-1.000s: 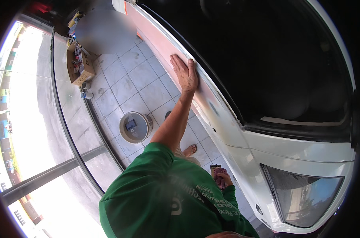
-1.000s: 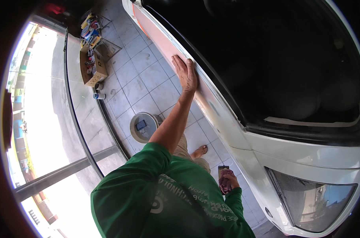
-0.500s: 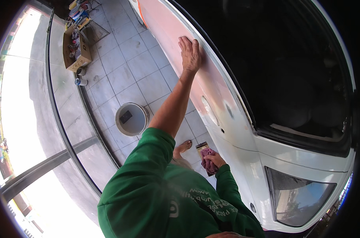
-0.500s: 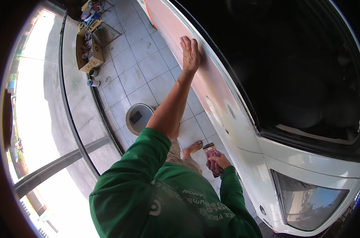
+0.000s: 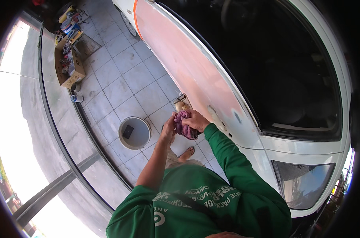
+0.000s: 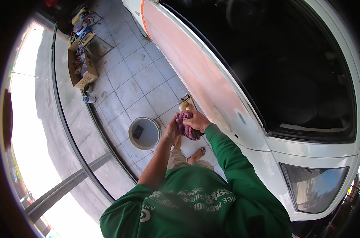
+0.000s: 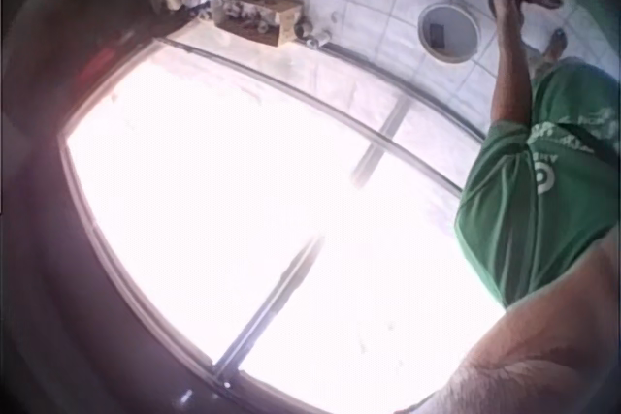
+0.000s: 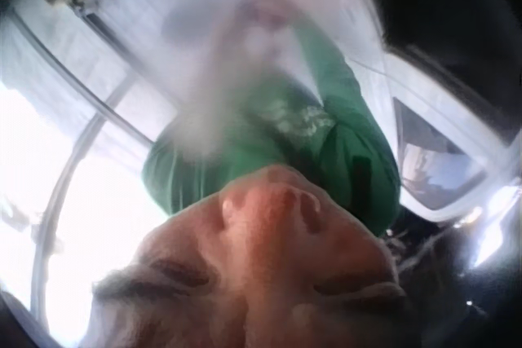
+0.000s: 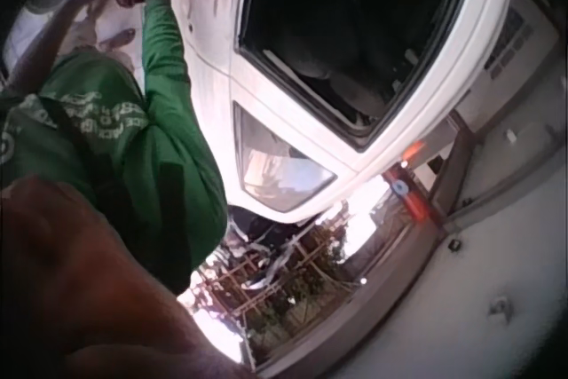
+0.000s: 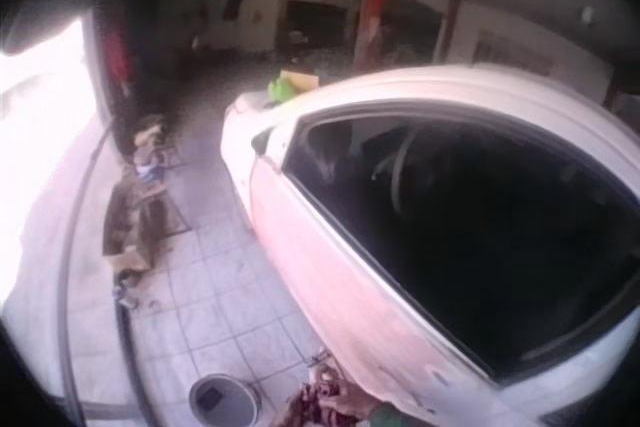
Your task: The person uses a sanding block and a pink cloth to polish the surface of a white car door. They repeatedly rub the door with the block and wipe it with the cloth, occasionally dipping the cloth into a bucket of water.
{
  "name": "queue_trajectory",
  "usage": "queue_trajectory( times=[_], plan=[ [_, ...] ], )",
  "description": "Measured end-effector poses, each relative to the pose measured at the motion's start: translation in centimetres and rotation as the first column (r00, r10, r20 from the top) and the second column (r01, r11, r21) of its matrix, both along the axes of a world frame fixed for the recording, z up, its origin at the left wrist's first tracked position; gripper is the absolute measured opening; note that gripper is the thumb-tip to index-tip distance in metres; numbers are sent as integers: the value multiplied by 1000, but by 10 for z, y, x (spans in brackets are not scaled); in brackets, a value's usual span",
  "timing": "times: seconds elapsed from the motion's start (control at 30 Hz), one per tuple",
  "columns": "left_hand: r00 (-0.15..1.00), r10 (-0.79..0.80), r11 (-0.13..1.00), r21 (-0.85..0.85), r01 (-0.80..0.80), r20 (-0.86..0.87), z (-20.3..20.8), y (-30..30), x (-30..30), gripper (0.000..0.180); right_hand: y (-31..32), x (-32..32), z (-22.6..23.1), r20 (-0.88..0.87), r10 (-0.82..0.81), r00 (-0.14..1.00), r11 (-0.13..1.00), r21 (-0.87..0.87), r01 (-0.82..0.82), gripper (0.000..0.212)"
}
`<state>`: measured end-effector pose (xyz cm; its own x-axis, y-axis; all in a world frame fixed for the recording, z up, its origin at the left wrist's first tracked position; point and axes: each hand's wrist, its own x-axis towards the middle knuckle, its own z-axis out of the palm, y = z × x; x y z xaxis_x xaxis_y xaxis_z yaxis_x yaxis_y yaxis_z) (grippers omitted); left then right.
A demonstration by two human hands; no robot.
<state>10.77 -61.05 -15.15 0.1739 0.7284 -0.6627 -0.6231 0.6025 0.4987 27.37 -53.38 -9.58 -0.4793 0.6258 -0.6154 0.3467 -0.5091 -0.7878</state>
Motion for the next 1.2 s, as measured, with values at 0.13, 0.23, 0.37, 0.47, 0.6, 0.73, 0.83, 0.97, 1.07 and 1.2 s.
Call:
queue_trajectory(
  times=[0.13, 0.23, 0.37, 0.47, 0.6, 0.73, 0.83, 0.97, 1.07, 1.2],
  plan=[
    [977, 147, 988, 16, -152, 156, 2, 40, -7, 47, 3, -35, 17, 324, -26, 946, 469, 839, -275, 43],
    [991, 135, 988, 76, -135, -7, 7, 66, -7, 43, 9, -33, 55, 159, -41, 986, 532, 839, -113, 38],
    [948, 276, 961, 17, -277, -161, 8, 90, -10, 37, 40, 0, 127, 211, -23, 977, 464, 868, -177, 34],
    [915, 360, 921, -90, -380, -183, 6, 97, -14, 44, 62, 35, 172, 371, -23, 928, 299, 888, -348, 34],
    [855, 499, 866, -60, -496, 139, 3, 91, -9, 52, 78, 82, 182, 834, -30, 551, -38, 550, -834, 30],
    [671, 478, 812, 5, -583, 567, -1, 82, 10, 55, 86, 102, 152, 845, 183, 503, -265, 535, -802, 26],
    [676, 359, 733, 254, -631, 643, -4, 83, 24, 47, 113, 84, 141, 746, 194, 638, -112, 662, -741, 22],
    [671, 541, 692, 185, -698, 507, 6, 117, 49, 44, 182, 54, 166, 461, 144, 876, 48, 881, -471, 27],
    [681, 664, 698, 69, -713, 308, 33, 160, 64, 35, 226, 45, 170, 323, 103, 941, 229, 913, -338, 31],
    [766, 624, 681, 374, -629, 153, 80, 190, 98, 43, 243, 53, 135, 247, -64, 967, 307, 927, -216, 32]
  ],
)
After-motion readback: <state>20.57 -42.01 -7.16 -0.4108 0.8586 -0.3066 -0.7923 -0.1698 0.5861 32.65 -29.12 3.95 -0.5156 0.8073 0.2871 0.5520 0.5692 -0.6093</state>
